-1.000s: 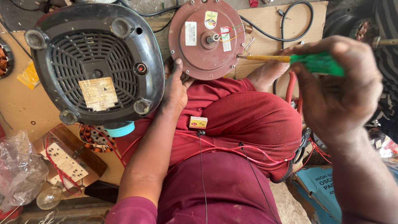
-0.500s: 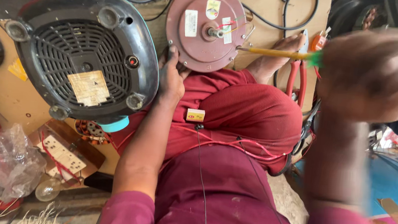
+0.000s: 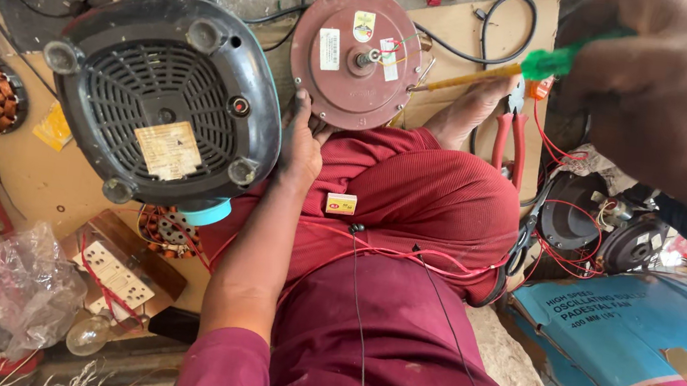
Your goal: The person disassembles a ceiling fan motor using a screwdriver, removes the rotor, and inspects the internal components. They then reassemble the motor parts and place them on the floor.
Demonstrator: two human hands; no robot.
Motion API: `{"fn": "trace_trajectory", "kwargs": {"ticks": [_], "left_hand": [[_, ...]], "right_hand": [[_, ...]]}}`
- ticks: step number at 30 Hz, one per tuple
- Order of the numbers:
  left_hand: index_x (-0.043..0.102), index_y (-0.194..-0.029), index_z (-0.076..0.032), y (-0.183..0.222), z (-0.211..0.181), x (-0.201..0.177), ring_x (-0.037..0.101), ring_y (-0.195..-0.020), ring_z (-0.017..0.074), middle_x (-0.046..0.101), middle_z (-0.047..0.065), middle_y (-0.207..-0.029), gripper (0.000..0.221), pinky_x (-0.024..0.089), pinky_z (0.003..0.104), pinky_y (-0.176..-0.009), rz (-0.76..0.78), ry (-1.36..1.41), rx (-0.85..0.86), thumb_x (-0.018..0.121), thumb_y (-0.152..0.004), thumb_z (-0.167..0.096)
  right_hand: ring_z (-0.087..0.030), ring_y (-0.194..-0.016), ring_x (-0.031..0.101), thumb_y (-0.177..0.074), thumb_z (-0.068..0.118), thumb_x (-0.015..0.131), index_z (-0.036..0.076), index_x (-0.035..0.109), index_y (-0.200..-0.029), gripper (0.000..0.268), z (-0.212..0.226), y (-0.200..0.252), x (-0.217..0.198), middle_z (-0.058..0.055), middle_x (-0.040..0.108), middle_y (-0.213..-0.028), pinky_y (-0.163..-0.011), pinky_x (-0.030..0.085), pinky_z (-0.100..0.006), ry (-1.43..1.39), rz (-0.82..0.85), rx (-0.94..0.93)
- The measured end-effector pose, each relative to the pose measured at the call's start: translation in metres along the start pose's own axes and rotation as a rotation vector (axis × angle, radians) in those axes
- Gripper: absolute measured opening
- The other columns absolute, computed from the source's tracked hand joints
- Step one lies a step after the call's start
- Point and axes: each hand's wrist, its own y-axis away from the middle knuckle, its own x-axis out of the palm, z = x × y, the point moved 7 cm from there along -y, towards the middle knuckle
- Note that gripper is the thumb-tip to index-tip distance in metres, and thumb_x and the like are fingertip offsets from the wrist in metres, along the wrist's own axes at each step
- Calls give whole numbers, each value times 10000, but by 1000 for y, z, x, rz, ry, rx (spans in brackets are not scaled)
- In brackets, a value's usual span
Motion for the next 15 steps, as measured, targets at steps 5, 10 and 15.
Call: {"fn": "trace_trajectory", "kwargs": {"ticks": [5, 10, 15], "left_hand": [[435, -1516, -64, -9, 23, -20, 547, -1325, 279, 512, 114, -1491, 656, 508, 521, -1091, 36, 156, -25, 514, -1035, -504], [377, -1498, -120, -9, 29, -28, 538, -1324, 284, 500, 104, -1463, 526, 517, 530, -1081, 6, 112, 57, 473, -1061, -397], [488, -1270, -124, 6, 14, -16, 606, -1186, 275, 580, 102, -1290, 246, 576, 543, -997, 10, 93, 169, 552, -1068, -249]], "right_hand": [[-148, -824, 635, -1026, -83, 698, 13, 637, -1098, 135, -22, 2, 21, -101, 694, -1006, -718, 516, -261, -579, -295, 431], [-142, -979, 704, -942, -172, 740, 59, 536, -1178, 388, -50, 24, 107, -61, 683, -1070, -869, 634, -286, -968, -803, 400], [-190, -1039, 699, -1067, -198, 765, -74, 616, -1306, 308, -61, 40, 142, -155, 707, -1153, -956, 614, -304, -839, -591, 428]]}}
